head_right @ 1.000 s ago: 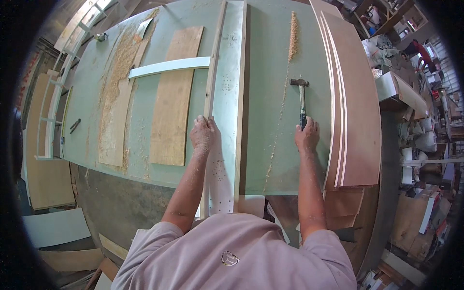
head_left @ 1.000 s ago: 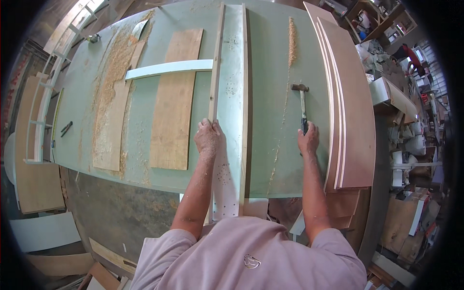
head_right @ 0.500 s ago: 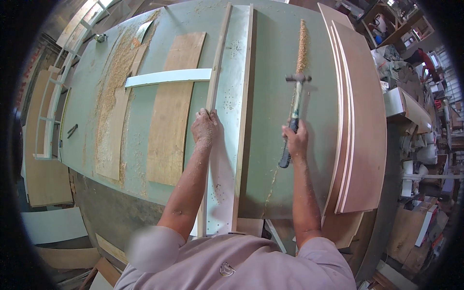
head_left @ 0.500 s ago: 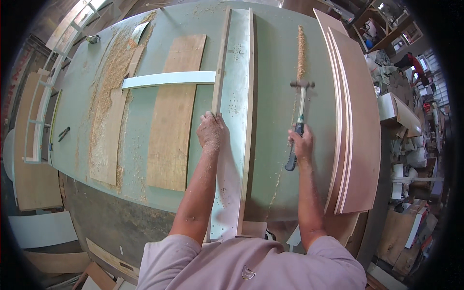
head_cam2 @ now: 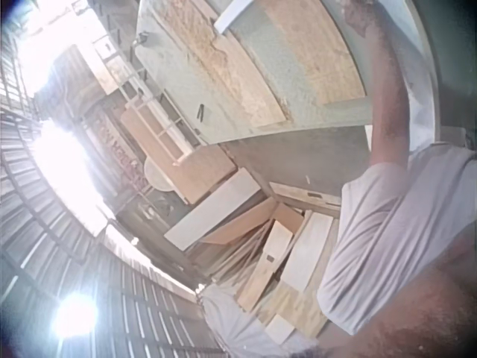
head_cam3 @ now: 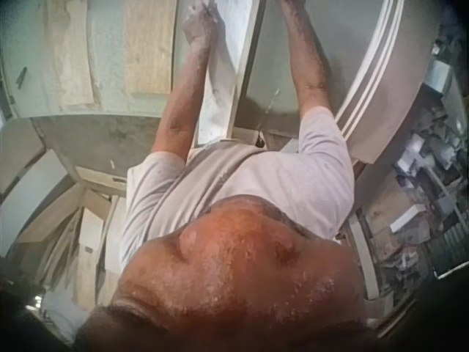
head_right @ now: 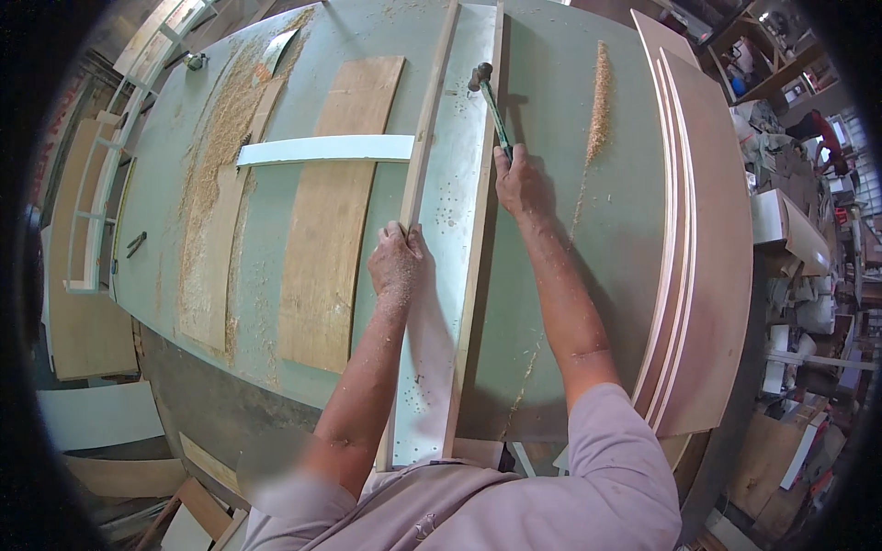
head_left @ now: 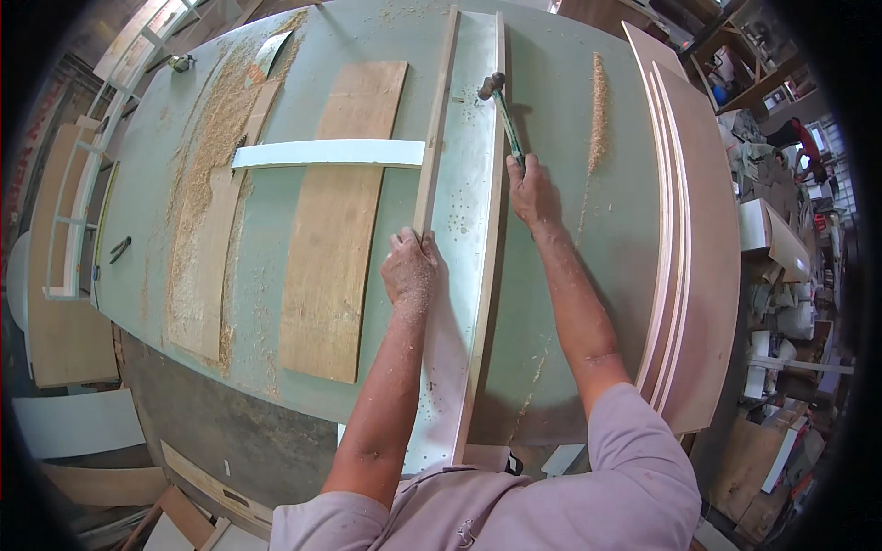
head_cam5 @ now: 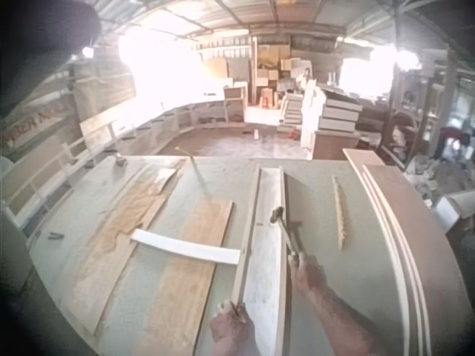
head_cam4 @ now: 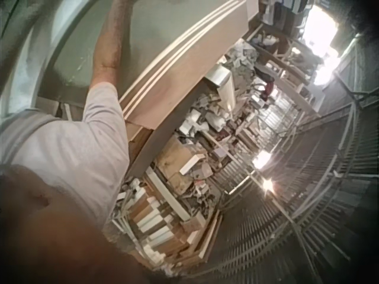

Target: The person measures a wooden component using a tape measure, walks across the workshop to a table, and uses a hammer to join two wooden pieces together.

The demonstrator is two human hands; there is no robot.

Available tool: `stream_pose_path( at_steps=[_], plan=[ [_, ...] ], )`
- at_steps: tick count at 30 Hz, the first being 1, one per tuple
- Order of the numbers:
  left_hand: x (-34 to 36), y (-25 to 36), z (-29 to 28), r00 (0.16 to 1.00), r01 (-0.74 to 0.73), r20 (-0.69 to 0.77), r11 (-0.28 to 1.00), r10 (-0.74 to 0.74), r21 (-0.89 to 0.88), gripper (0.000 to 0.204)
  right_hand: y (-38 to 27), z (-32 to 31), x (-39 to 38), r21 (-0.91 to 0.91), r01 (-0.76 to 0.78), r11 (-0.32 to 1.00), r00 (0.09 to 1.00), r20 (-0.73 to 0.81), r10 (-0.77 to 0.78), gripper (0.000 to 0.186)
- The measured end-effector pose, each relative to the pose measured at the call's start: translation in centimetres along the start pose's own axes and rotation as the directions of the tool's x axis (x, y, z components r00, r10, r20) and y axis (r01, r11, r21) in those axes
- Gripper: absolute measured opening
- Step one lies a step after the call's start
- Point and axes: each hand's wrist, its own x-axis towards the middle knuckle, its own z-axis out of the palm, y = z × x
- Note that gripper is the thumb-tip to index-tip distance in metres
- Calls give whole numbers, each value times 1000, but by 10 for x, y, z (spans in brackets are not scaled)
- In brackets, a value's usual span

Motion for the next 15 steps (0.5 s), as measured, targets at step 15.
stream_pose_path(
  at_steps=[15],
  plan=[
    [-1, 1, -4, 1000, 18, 6, 999, -17, -28, 33, -42, -96, -18, 512, 261, 819, 911, -412, -32, 31]
  ],
)
